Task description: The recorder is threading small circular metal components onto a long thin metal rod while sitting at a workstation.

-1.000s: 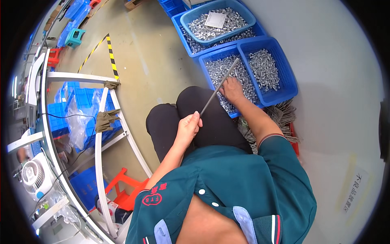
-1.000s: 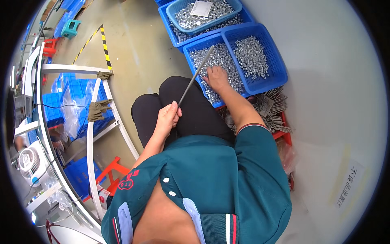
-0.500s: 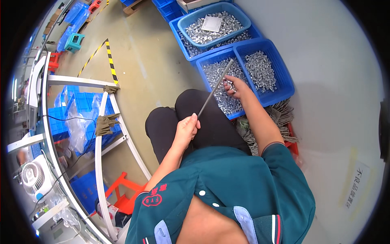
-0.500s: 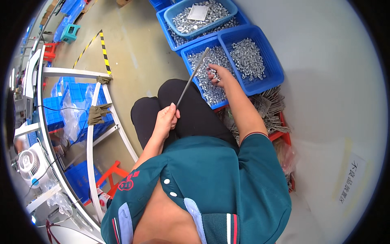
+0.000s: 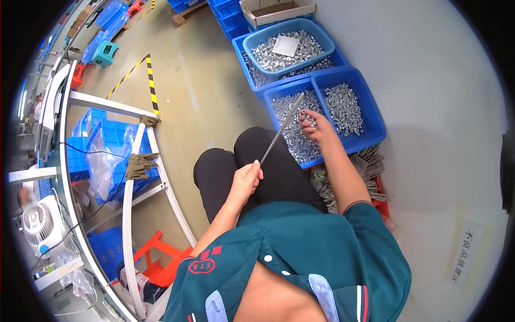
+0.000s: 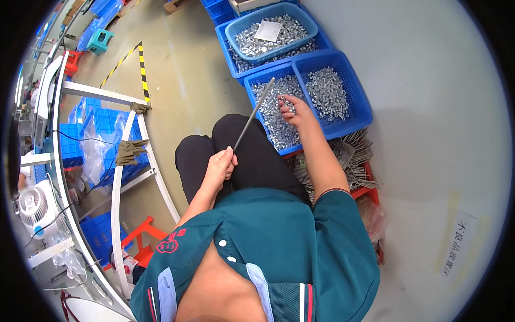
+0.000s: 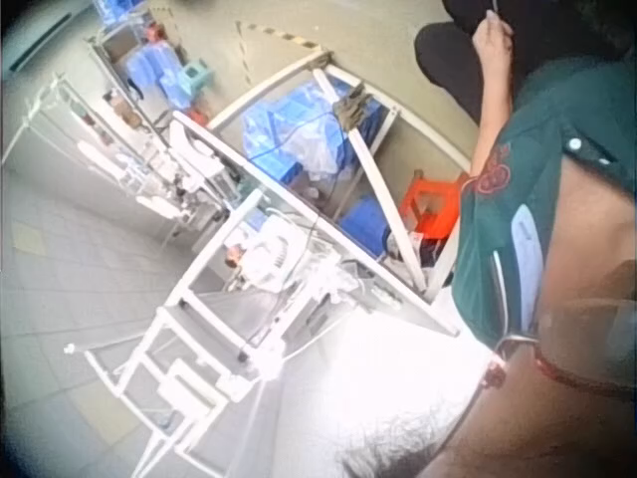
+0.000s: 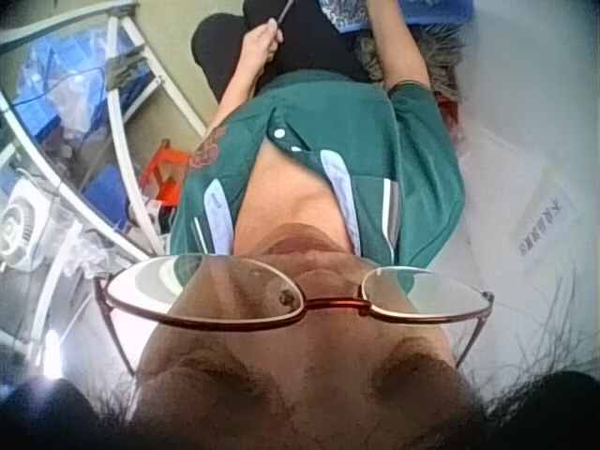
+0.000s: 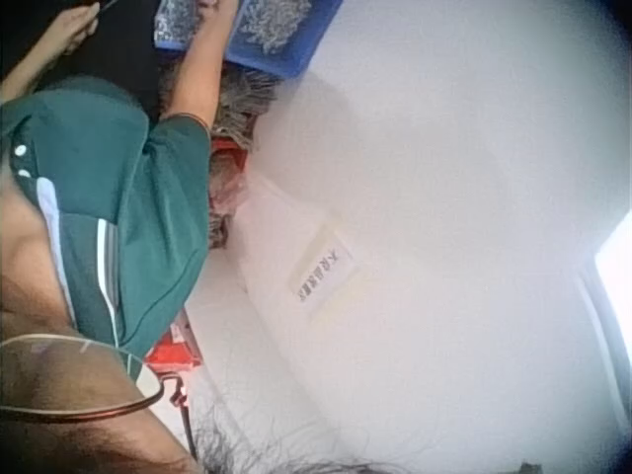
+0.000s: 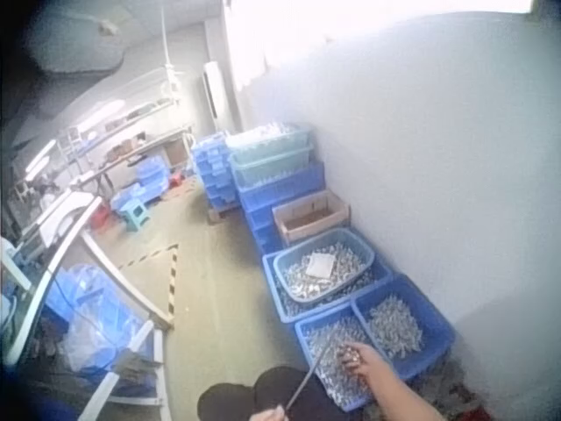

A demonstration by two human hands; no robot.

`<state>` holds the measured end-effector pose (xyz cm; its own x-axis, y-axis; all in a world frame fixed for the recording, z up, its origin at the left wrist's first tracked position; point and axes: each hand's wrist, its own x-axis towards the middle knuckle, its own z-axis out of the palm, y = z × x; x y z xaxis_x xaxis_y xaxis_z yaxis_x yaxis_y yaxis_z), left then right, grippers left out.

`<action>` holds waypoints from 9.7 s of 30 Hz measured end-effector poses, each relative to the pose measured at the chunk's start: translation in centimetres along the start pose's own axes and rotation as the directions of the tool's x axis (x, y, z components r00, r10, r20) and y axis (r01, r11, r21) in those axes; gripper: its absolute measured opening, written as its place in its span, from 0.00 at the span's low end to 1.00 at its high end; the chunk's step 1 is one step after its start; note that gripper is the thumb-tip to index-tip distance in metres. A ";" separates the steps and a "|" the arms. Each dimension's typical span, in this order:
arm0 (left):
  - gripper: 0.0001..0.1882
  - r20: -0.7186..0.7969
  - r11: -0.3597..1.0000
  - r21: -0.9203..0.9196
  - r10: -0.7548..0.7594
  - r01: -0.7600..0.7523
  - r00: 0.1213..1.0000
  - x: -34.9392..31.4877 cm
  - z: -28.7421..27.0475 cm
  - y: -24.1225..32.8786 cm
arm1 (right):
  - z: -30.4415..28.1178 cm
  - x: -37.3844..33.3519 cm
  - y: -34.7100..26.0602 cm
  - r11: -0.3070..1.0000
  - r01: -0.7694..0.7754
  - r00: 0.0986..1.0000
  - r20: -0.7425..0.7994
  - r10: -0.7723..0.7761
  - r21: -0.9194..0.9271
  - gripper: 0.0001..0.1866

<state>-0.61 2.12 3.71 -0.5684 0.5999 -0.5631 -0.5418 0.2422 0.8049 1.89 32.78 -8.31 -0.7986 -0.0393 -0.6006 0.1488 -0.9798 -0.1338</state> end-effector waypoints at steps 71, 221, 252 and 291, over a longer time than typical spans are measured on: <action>0.19 -0.160 0.813 0.484 0.445 -0.323 0.881 0.7 -0.7 -2.4 | 11.5 -7.6 -1.2 0.844 0.260 0.949 0.286 -0.133 -0.469 0.12; 0.19 -0.142 0.834 0.410 0.459 -0.370 0.877 1.3 0.0 -1.5 | 5.8 -4.9 -0.4 0.993 0.010 0.994 -0.104 -0.022 -0.117 0.11; 0.17 -0.137 0.826 0.470 0.416 -0.311 0.899 0.7 -0.2 -1.5 | 6.9 -6.1 -0.8 0.989 0.137 0.970 0.211 -0.122 -0.060 0.11; 0.17 -0.163 0.789 0.524 0.463 -0.322 0.871 0.8 0.1 -1.5 | 10.7 -7.0 0.6 0.900 0.423 0.799 0.426 -0.425 0.105 0.08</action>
<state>-0.16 2.33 2.12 -0.8472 0.5102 -0.1480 0.0797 0.3975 0.9141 1.31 30.37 4.19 -0.9494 0.3017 -0.0875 -0.2652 -0.9191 -0.2914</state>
